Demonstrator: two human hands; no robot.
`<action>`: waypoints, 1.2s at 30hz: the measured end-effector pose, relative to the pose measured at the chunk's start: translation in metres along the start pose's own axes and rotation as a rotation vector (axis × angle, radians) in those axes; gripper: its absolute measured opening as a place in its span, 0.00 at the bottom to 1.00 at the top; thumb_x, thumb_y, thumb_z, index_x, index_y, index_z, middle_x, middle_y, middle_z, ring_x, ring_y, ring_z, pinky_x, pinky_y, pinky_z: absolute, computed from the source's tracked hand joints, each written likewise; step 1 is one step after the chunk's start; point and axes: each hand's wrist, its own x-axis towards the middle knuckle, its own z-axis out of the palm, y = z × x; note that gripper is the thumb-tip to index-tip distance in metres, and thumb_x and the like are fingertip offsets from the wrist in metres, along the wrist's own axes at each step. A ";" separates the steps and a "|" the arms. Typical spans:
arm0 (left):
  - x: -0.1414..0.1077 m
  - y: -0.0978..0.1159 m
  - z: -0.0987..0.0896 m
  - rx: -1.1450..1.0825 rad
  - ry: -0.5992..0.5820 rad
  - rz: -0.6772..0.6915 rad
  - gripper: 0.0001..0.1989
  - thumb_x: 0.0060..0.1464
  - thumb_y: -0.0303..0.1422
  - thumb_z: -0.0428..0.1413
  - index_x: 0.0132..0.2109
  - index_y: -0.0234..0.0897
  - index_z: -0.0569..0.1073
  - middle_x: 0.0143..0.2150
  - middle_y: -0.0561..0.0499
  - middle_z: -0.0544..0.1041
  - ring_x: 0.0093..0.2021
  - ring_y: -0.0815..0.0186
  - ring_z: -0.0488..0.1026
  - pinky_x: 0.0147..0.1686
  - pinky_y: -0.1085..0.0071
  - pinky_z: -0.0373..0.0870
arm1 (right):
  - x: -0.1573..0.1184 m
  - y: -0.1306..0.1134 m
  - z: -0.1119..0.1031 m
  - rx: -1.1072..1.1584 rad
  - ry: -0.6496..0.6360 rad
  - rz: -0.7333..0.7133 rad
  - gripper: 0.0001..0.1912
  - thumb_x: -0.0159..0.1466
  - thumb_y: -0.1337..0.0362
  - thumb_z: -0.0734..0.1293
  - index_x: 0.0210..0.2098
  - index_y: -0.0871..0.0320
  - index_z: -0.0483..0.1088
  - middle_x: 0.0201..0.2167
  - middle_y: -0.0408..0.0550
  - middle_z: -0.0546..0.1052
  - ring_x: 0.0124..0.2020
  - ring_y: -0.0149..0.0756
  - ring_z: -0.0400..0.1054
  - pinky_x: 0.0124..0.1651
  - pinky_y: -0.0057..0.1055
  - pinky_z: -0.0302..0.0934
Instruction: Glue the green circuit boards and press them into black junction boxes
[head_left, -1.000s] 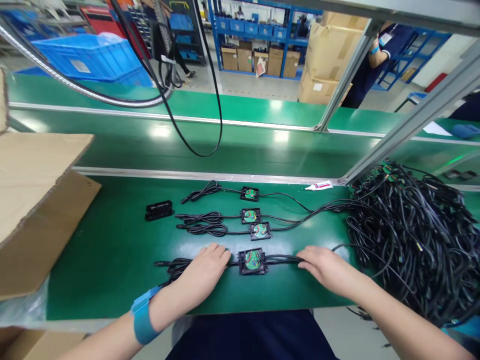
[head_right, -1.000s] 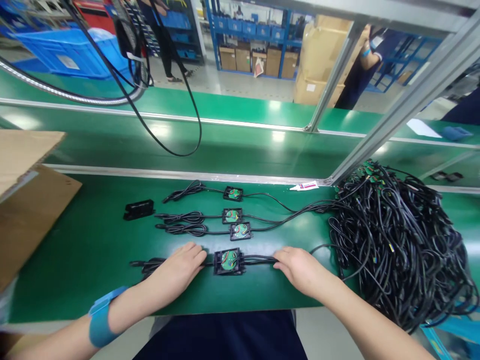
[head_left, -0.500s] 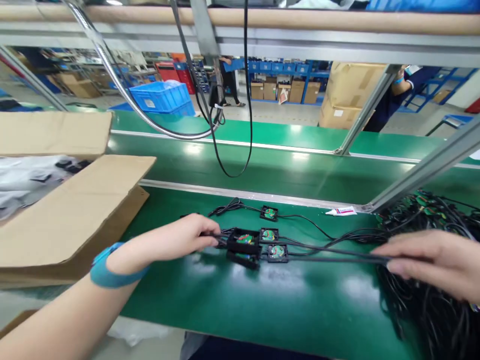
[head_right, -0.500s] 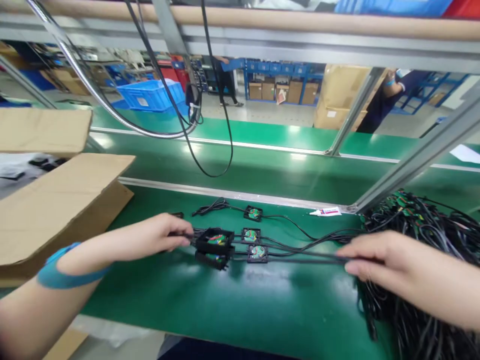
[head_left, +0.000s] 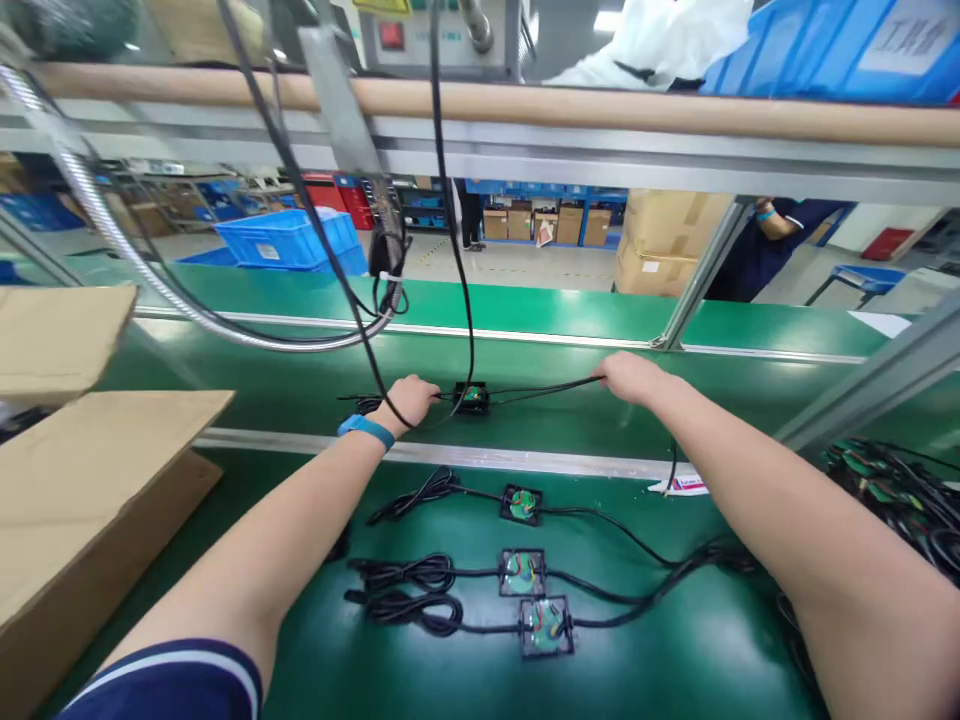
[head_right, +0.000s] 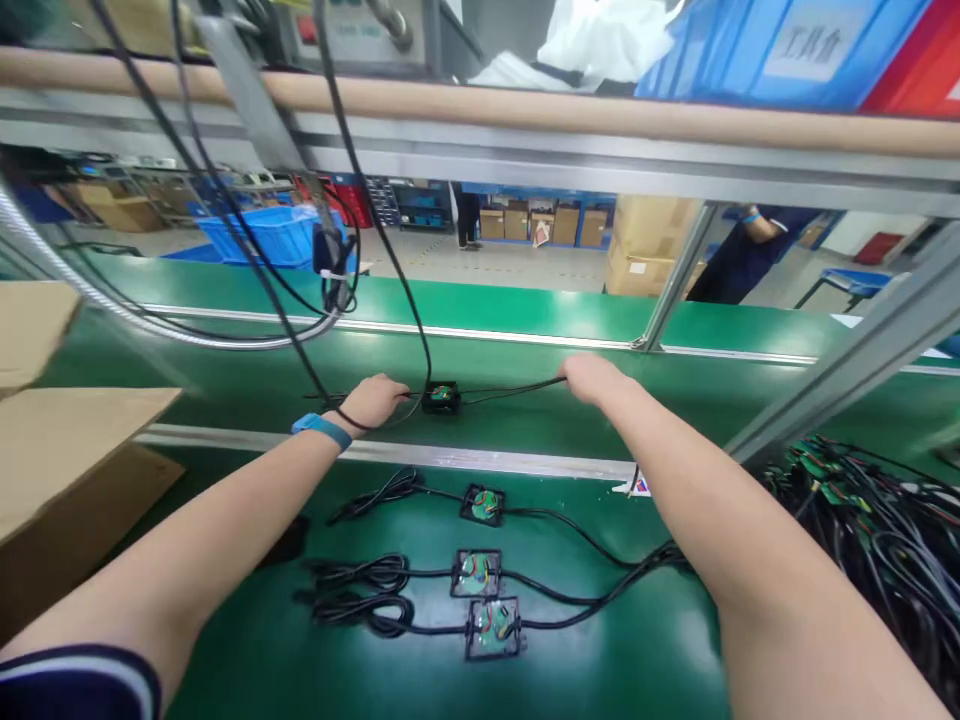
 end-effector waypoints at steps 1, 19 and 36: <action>0.011 -0.002 0.006 0.026 0.014 -0.013 0.11 0.59 0.31 0.51 0.37 0.35 0.79 0.36 0.39 0.80 0.46 0.51 0.72 0.45 0.63 0.64 | 0.013 0.007 0.003 -0.007 0.005 0.017 0.18 0.66 0.69 0.64 0.52 0.57 0.78 0.47 0.58 0.80 0.50 0.45 0.74 0.49 0.32 0.64; 0.034 0.002 0.058 0.225 0.093 -0.035 0.21 0.65 0.35 0.45 0.56 0.19 0.67 0.50 0.29 0.72 0.56 0.46 0.63 0.52 0.54 0.60 | -0.016 0.066 0.090 -0.117 -0.106 0.260 0.23 0.67 0.72 0.57 0.59 0.62 0.69 0.57 0.63 0.72 0.61 0.53 0.61 0.59 0.45 0.55; -0.100 0.032 0.057 -0.052 0.133 0.072 0.33 0.63 0.49 0.40 0.55 0.26 0.73 0.54 0.31 0.76 0.57 0.42 0.69 0.54 0.47 0.67 | -0.158 0.032 0.143 0.133 -0.242 0.621 0.17 0.65 0.67 0.62 0.50 0.68 0.75 0.48 0.66 0.78 0.49 0.48 0.75 0.49 0.35 0.66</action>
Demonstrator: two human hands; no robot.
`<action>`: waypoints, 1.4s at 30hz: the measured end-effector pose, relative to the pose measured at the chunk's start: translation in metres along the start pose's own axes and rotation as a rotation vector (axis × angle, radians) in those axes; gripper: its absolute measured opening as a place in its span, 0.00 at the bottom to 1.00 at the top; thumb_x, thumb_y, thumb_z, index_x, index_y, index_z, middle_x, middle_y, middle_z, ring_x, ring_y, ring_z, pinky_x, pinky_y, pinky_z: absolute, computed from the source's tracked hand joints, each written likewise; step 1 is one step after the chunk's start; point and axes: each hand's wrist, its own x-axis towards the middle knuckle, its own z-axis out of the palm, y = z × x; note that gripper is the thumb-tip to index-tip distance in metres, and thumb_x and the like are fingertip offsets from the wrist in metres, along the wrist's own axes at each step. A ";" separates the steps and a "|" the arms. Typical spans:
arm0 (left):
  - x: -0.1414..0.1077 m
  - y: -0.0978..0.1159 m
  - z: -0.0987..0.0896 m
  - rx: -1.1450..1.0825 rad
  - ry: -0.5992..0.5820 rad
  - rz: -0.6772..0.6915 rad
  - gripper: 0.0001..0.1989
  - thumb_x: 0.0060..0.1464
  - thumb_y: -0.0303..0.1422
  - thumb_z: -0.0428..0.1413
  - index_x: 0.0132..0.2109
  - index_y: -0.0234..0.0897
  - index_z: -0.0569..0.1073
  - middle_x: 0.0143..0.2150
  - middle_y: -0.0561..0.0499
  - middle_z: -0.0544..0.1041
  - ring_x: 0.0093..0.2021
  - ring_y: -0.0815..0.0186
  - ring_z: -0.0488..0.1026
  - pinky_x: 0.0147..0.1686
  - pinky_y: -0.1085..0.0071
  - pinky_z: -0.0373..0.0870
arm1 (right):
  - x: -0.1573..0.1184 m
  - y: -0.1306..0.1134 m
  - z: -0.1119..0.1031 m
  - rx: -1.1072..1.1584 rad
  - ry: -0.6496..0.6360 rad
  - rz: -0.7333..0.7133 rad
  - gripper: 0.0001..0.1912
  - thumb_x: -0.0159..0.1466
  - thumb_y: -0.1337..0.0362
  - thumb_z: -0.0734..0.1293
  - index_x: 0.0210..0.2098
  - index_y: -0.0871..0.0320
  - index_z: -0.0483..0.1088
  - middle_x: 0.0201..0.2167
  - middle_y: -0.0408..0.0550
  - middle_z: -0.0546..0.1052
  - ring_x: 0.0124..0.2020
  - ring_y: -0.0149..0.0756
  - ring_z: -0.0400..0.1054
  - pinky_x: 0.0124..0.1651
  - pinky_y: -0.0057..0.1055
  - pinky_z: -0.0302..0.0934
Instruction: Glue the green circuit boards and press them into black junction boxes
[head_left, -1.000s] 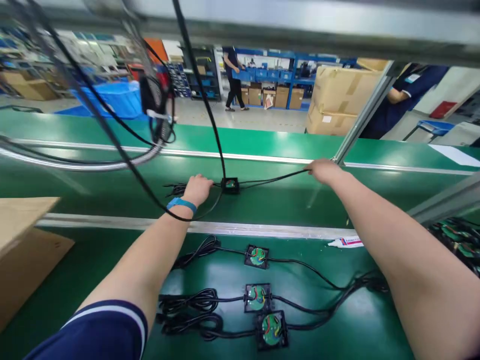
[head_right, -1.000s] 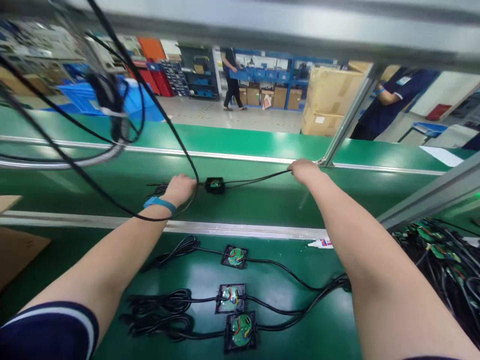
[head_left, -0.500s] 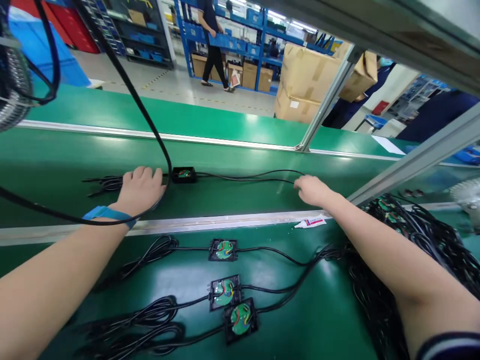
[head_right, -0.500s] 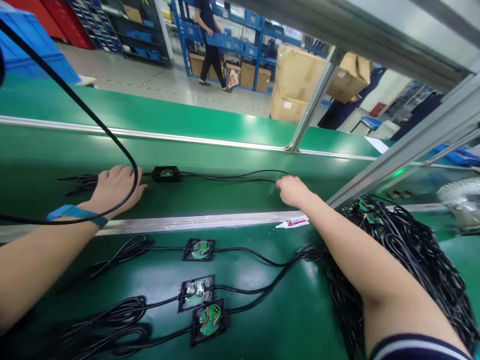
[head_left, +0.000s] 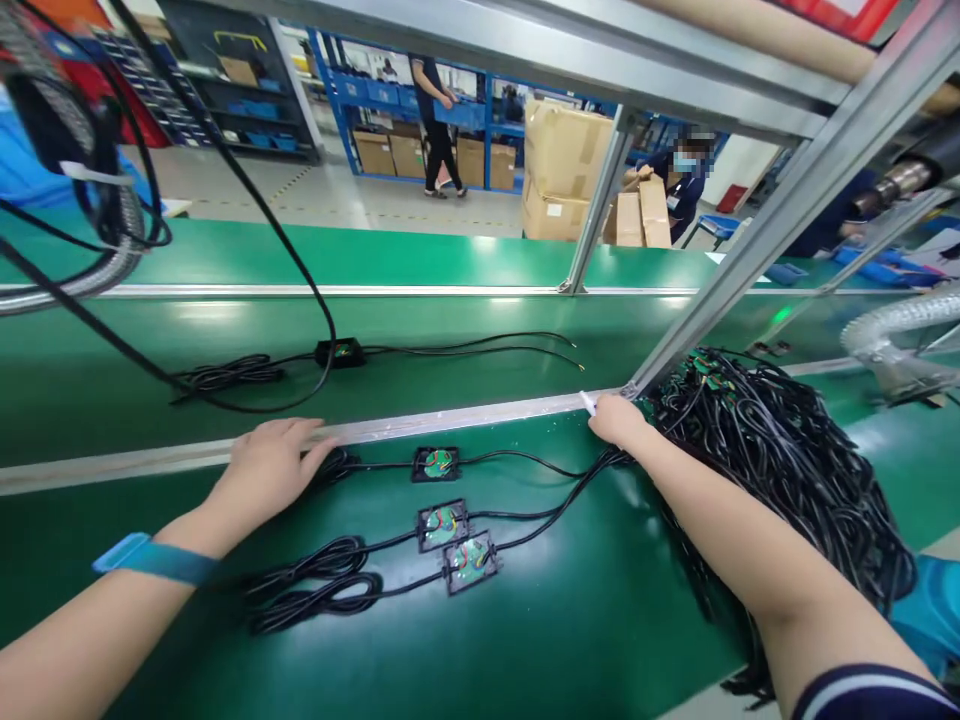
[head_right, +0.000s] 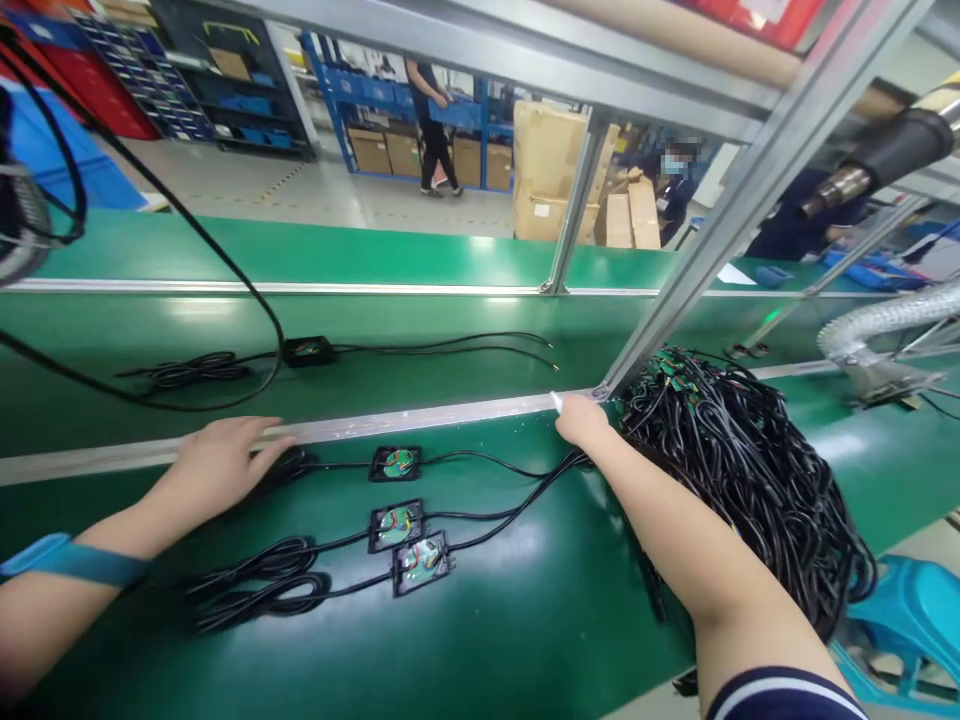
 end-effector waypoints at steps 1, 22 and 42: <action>-0.006 0.004 -0.001 -0.038 -0.005 0.019 0.32 0.63 0.50 0.40 0.54 0.27 0.74 0.55 0.32 0.76 0.57 0.43 0.69 0.56 0.48 0.66 | 0.001 0.003 0.000 0.012 -0.001 0.037 0.18 0.65 0.68 0.61 0.50 0.69 0.75 0.48 0.67 0.78 0.49 0.48 0.75 0.49 0.34 0.66; -0.055 0.045 -0.051 -0.232 0.003 0.366 0.18 0.69 0.35 0.41 0.38 0.37 0.74 0.37 0.45 0.73 0.39 0.60 0.68 0.40 0.66 0.65 | -0.108 -0.097 -0.013 0.325 0.067 -0.774 0.15 0.73 0.61 0.59 0.42 0.57 0.76 0.40 0.51 0.80 0.42 0.39 0.73 0.48 0.31 0.62; -0.100 0.081 -0.027 -0.209 -0.232 0.332 0.13 0.66 0.35 0.47 0.39 0.37 0.74 0.45 0.41 0.73 0.45 0.55 0.69 0.45 0.60 0.68 | -0.107 -0.040 0.015 0.390 -0.249 -0.700 0.10 0.66 0.59 0.65 0.31 0.56 0.68 0.28 0.43 0.76 0.30 0.34 0.68 0.33 0.27 0.56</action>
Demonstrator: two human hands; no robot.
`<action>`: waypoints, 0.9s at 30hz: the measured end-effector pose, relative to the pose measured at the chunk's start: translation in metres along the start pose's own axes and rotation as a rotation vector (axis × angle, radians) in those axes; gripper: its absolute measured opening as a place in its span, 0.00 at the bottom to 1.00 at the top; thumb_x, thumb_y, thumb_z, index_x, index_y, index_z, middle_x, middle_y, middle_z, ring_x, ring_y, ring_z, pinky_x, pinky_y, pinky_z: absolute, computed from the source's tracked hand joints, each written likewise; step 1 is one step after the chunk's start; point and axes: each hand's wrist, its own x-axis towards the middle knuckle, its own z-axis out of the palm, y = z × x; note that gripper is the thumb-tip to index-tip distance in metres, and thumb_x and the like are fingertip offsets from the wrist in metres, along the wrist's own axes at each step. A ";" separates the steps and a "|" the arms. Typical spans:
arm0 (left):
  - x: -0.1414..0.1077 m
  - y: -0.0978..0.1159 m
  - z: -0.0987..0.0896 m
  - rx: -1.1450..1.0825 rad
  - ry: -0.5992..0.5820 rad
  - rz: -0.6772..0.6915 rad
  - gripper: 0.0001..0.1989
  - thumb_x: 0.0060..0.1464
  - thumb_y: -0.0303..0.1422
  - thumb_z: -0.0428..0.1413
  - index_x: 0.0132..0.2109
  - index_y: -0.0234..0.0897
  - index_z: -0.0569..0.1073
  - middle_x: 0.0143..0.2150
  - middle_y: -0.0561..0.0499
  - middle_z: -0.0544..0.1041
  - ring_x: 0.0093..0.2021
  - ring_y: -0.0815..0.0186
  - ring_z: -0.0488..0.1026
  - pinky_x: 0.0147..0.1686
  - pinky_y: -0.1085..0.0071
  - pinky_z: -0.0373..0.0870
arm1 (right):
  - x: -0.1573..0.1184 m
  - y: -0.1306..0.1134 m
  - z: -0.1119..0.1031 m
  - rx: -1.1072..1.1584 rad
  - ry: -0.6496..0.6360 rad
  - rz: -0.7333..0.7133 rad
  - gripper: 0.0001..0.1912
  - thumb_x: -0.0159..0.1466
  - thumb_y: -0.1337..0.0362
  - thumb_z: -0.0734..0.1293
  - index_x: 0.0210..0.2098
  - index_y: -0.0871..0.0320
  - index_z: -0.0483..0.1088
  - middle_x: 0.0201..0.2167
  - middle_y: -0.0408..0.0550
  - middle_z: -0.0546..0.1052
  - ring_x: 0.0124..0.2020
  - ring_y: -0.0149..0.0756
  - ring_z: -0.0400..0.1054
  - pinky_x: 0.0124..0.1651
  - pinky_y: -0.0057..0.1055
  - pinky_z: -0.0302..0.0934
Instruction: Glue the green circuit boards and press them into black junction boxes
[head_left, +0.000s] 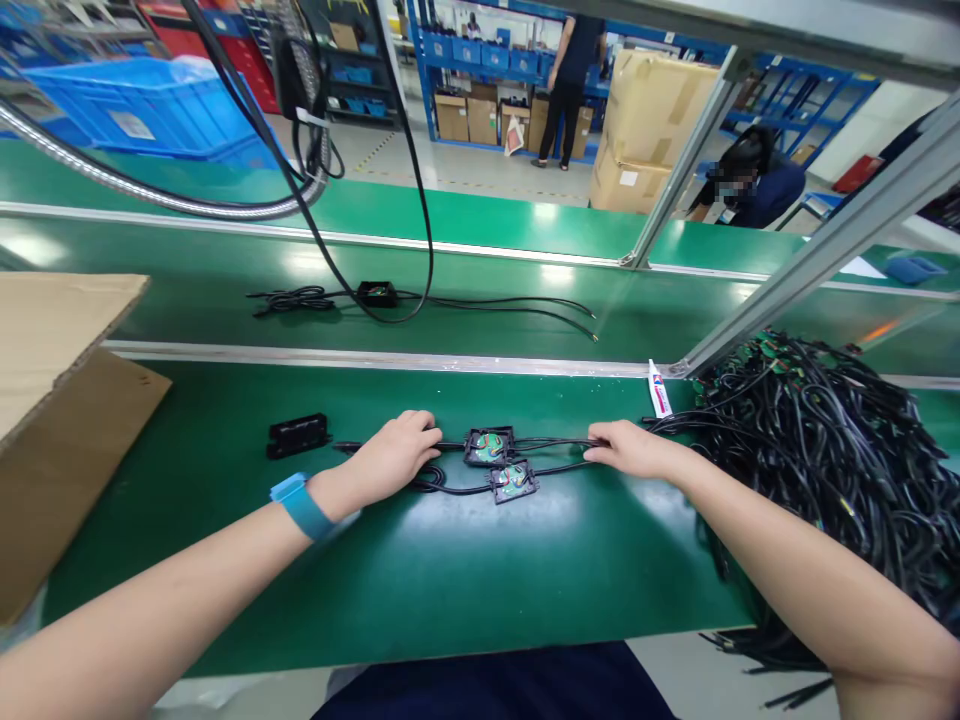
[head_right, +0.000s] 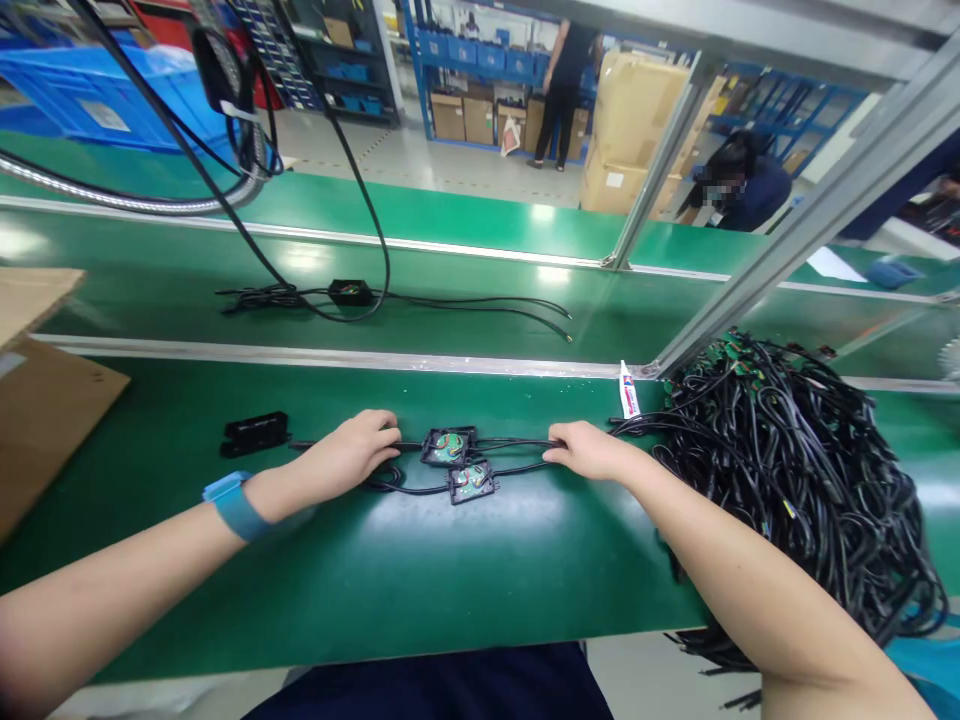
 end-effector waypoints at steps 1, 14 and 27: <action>0.002 0.003 -0.003 -0.005 -0.023 -0.011 0.13 0.66 0.33 0.45 0.36 0.37 0.72 0.41 0.43 0.73 0.42 0.57 0.69 0.42 0.61 0.67 | -0.002 0.001 0.001 0.059 0.027 -0.003 0.09 0.68 0.59 0.63 0.32 0.56 0.68 0.28 0.43 0.76 0.29 0.33 0.68 0.34 0.27 0.57; -0.040 0.032 -0.022 -0.108 -0.045 -0.076 0.12 0.67 0.36 0.42 0.34 0.41 0.62 0.30 0.52 0.68 0.26 0.64 0.65 0.28 0.67 0.59 | -0.037 -0.003 0.005 -0.016 0.034 -0.056 0.11 0.60 0.58 0.73 0.34 0.57 0.71 0.31 0.44 0.77 0.32 0.36 0.69 0.34 0.28 0.57; -0.029 0.033 -0.006 0.128 -0.118 -0.111 0.13 0.57 0.24 0.53 0.49 0.37 0.74 0.41 0.41 0.74 0.45 0.52 0.69 0.44 0.57 0.68 | -0.057 0.014 -0.018 -0.410 -0.068 -0.033 0.12 0.68 0.59 0.65 0.31 0.57 0.73 0.33 0.53 0.80 0.39 0.45 0.74 0.43 0.36 0.62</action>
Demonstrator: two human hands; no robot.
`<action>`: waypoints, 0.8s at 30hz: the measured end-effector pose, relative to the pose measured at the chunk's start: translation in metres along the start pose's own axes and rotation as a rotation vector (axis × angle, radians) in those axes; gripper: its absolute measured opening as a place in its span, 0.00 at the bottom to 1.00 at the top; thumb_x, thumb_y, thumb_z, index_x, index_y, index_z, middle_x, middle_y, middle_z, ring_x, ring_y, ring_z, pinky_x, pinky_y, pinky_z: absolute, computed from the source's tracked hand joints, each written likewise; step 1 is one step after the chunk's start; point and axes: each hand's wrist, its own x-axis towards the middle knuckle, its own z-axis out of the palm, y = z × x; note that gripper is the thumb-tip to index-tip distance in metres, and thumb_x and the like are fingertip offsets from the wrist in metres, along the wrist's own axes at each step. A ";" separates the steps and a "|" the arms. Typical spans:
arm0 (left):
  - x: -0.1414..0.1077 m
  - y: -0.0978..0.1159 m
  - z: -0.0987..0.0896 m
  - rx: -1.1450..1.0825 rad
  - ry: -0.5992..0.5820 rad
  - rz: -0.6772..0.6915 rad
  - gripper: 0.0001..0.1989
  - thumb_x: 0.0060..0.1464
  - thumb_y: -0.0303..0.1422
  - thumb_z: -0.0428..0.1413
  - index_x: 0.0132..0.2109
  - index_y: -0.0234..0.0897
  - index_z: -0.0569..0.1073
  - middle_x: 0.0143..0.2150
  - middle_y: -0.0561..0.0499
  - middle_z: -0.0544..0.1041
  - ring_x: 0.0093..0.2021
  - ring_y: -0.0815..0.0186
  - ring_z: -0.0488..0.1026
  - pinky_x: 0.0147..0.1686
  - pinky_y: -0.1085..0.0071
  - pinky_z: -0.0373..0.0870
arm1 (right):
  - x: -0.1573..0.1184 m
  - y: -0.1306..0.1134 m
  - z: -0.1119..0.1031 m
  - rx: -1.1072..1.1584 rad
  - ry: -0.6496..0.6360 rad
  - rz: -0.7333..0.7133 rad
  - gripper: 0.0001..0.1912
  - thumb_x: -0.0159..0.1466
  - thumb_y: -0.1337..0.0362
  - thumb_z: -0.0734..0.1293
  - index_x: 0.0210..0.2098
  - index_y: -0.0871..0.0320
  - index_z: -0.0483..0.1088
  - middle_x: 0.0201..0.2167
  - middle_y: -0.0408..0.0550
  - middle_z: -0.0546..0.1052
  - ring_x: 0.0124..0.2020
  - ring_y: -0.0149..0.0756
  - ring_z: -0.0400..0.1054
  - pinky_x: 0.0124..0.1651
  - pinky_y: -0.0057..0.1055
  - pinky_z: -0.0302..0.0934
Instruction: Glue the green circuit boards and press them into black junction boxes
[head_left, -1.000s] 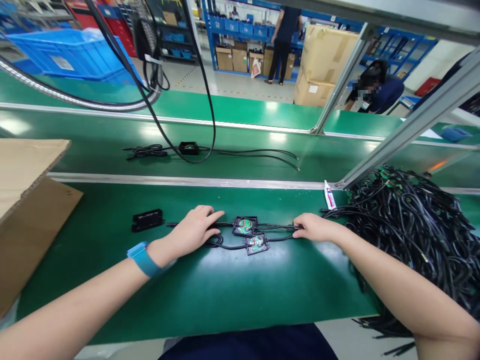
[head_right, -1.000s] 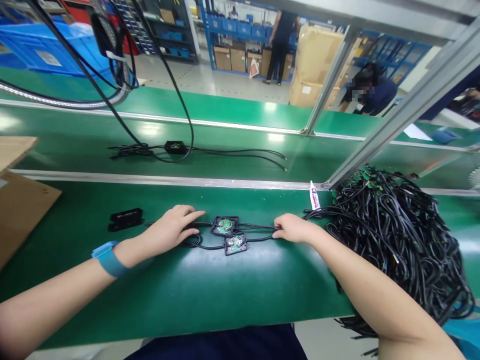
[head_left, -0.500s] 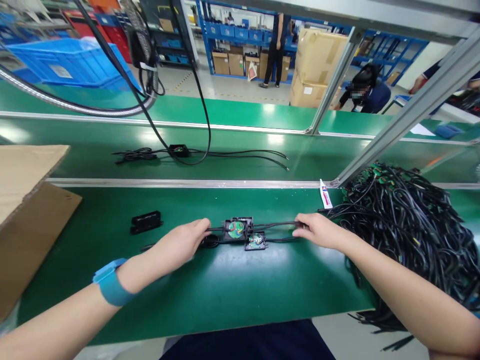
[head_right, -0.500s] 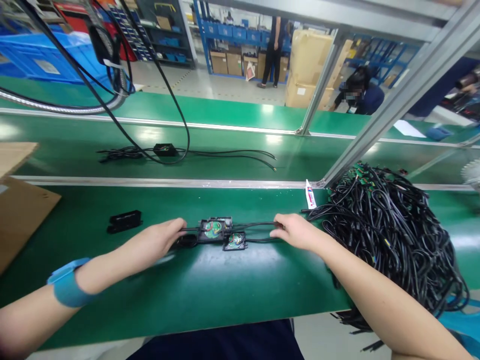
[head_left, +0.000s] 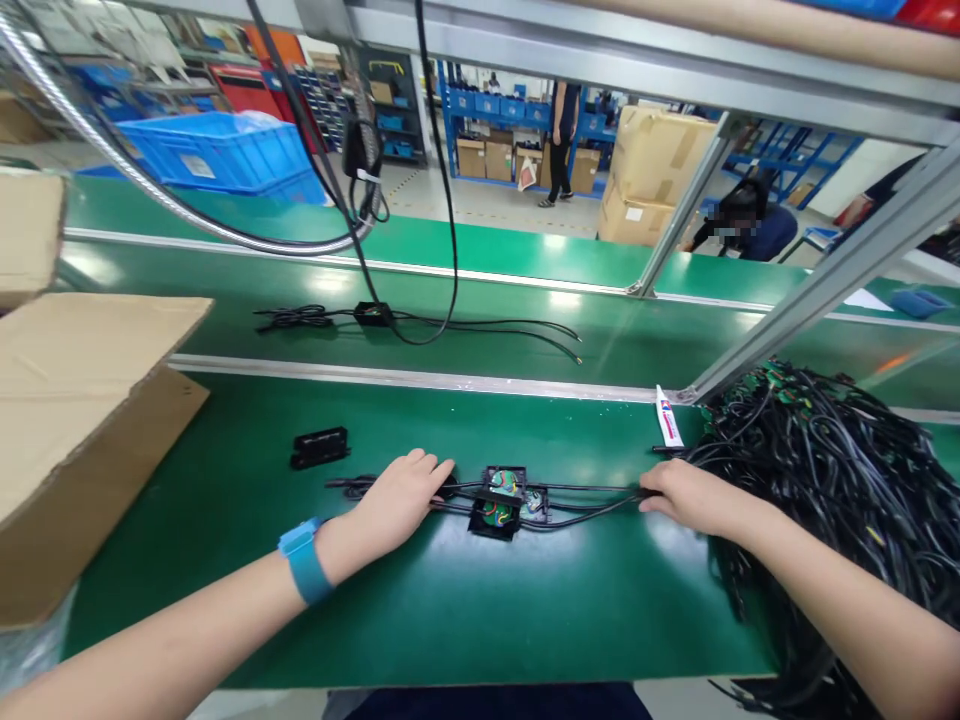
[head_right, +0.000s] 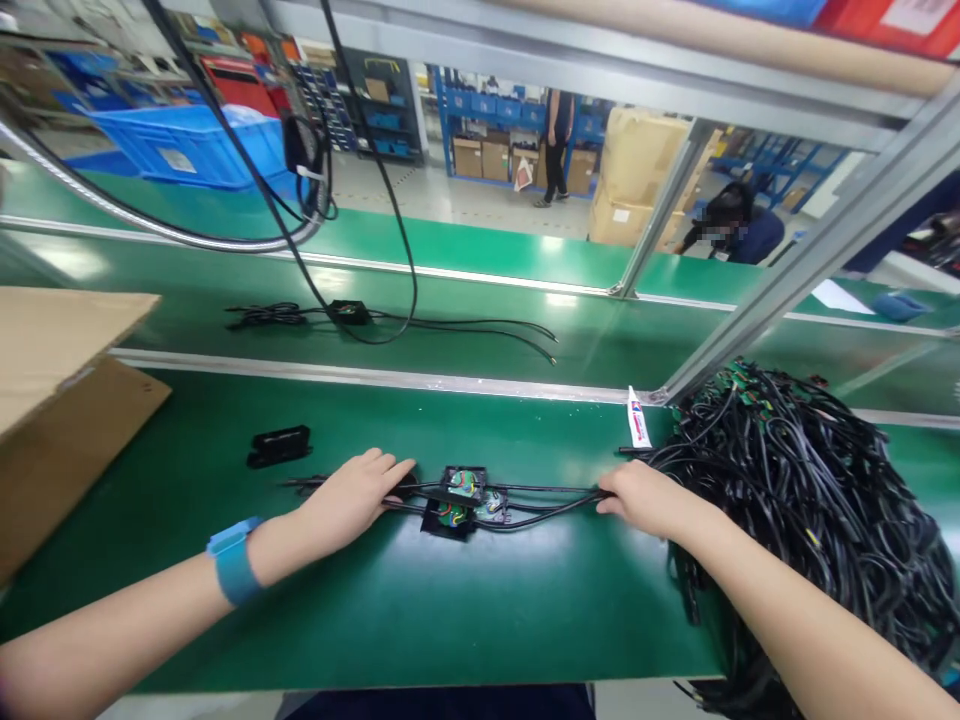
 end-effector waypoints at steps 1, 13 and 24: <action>0.002 -0.001 -0.003 0.012 -0.019 -0.004 0.12 0.57 0.25 0.54 0.47 0.37 0.74 0.41 0.41 0.74 0.45 0.51 0.69 0.44 0.56 0.68 | -0.003 0.001 -0.006 0.010 0.049 -0.013 0.13 0.68 0.57 0.64 0.32 0.56 0.73 0.34 0.53 0.79 0.37 0.45 0.73 0.41 0.36 0.62; 0.052 -0.064 -0.070 -0.107 -0.063 0.030 0.07 0.58 0.29 0.54 0.45 0.39 0.71 0.43 0.46 0.77 0.42 0.58 0.75 0.41 0.66 0.68 | 0.001 0.021 -0.141 -0.025 0.336 -0.050 0.24 0.70 0.46 0.58 0.39 0.53 0.80 0.37 0.51 0.82 0.35 0.42 0.74 0.41 0.38 0.66; 0.177 -0.168 -0.085 0.225 0.011 -0.295 0.14 0.58 0.28 0.52 0.50 0.35 0.75 0.49 0.33 0.76 0.51 0.46 0.73 0.47 0.57 0.66 | 0.157 0.067 -0.262 -0.289 0.237 0.193 0.17 0.64 0.57 0.69 0.50 0.54 0.79 0.43 0.52 0.82 0.43 0.46 0.74 0.46 0.38 0.65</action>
